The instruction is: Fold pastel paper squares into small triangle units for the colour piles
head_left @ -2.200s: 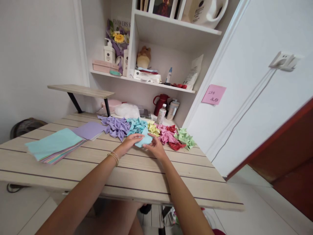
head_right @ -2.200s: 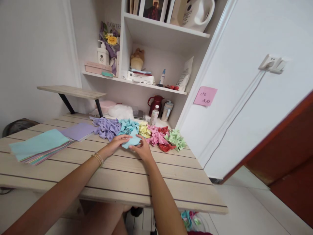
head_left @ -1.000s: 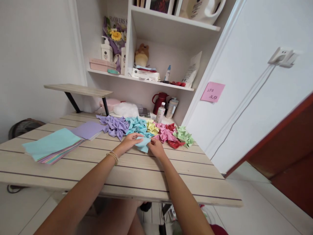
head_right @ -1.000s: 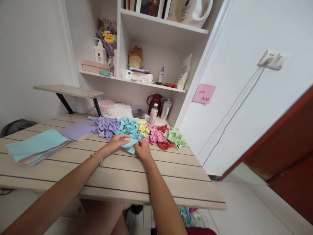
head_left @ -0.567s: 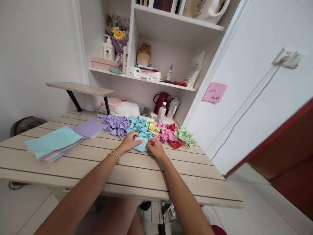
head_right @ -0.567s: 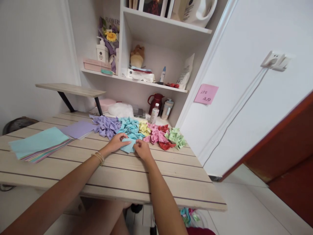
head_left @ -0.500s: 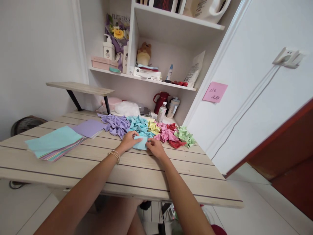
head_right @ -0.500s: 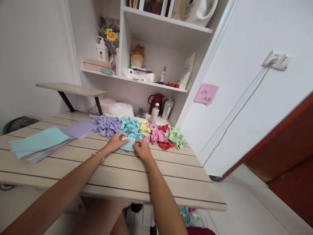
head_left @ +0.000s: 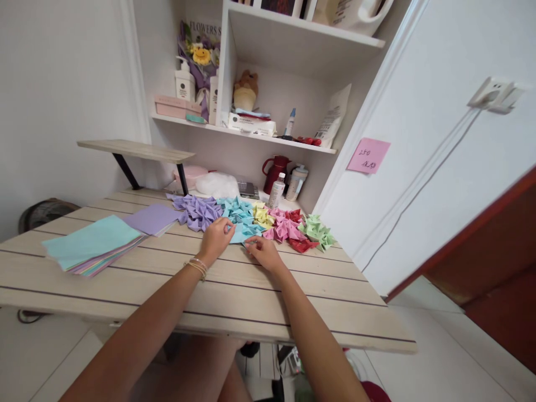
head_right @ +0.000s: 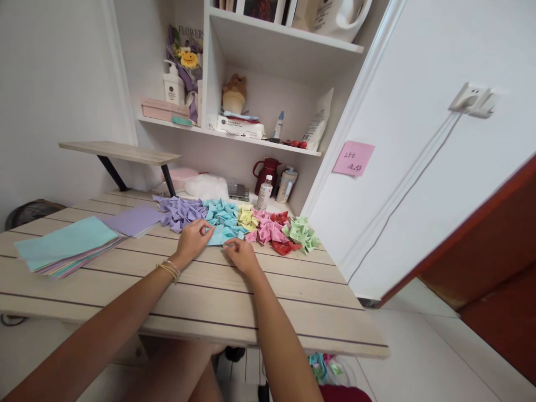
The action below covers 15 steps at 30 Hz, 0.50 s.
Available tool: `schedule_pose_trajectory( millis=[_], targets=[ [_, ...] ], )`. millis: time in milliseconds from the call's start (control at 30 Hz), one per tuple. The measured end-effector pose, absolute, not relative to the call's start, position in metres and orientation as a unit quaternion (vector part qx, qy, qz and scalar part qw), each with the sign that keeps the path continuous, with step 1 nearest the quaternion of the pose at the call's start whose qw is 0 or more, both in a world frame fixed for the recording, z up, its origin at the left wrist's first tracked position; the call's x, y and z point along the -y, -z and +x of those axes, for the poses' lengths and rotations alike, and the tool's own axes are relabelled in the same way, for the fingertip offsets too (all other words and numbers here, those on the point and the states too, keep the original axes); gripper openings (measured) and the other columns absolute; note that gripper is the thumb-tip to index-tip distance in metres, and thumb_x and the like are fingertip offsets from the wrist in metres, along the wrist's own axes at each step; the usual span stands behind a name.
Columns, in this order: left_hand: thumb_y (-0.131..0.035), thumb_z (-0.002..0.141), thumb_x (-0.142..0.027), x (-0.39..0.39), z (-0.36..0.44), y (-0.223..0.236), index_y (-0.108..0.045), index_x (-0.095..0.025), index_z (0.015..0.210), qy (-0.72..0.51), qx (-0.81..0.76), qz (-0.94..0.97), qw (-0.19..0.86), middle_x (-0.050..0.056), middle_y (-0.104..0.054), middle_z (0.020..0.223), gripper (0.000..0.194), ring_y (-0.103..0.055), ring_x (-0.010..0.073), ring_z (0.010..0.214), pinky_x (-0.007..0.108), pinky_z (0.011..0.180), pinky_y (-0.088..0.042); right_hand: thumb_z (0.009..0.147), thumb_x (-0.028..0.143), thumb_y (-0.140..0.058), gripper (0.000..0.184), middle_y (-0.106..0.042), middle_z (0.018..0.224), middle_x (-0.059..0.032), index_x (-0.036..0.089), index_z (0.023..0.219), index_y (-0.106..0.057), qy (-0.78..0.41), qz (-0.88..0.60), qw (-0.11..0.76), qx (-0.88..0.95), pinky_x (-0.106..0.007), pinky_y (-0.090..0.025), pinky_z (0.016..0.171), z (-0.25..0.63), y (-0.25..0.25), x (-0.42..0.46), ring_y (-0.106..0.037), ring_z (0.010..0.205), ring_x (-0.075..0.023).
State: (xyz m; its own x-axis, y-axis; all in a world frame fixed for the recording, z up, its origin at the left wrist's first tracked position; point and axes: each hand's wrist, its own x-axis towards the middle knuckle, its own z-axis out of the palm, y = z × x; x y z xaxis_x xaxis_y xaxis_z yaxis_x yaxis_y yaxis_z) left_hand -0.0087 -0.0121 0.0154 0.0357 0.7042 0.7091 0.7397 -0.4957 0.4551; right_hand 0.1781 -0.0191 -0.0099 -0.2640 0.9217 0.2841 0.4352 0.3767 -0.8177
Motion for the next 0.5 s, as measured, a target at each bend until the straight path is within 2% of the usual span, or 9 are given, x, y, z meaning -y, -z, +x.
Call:
schedule_pose_trajectory(
  millis=[133,200,500],
  targets=[
    [-0.06,0.074,-0.023,0.014,-0.006,-0.007,-0.062,-0.017,0.073,0.321,0.456,-0.825,-0.091,-0.002,-0.052,0.059,0.006,-0.049,0.0123,0.055,0.022,0.054,-0.033,0.079,0.035,-0.058,0.026,-0.063,0.059,0.0022,0.016,0.095,-0.066,-0.295,-0.47,0.371,0.744,-0.021,-0.039,0.052,0.178,0.008,0.021,-0.053,0.051,-0.0109],
    [-0.061,0.074,-0.025,0.014,-0.004,-0.004,-0.065,-0.018,0.077,0.283,0.436,-0.845,-0.129,-0.003,-0.053,0.059,0.009,-0.049,0.0122,0.055,0.022,0.053,-0.033,0.078,0.033,-0.058,0.026,-0.062,0.058,0.0029,0.016,0.096,-0.066,-0.286,-0.476,0.363,0.748,-0.021,-0.038,0.051,0.177,0.007,0.023,-0.053,0.051,-0.011],
    [-0.055,0.078,-0.029,0.016,-0.003,-0.006,-0.069,-0.019,0.084,0.282,0.44,-0.841,-0.139,-0.001,-0.059,0.063,0.018,-0.051,0.0128,0.057,0.022,0.054,-0.033,0.08,0.031,-0.057,0.024,-0.063,0.06,0.0015,0.016,0.096,-0.065,-0.274,-0.479,0.361,0.752,-0.022,-0.04,0.054,0.176,0.002,0.029,-0.055,0.053,-0.0123]
  ],
)
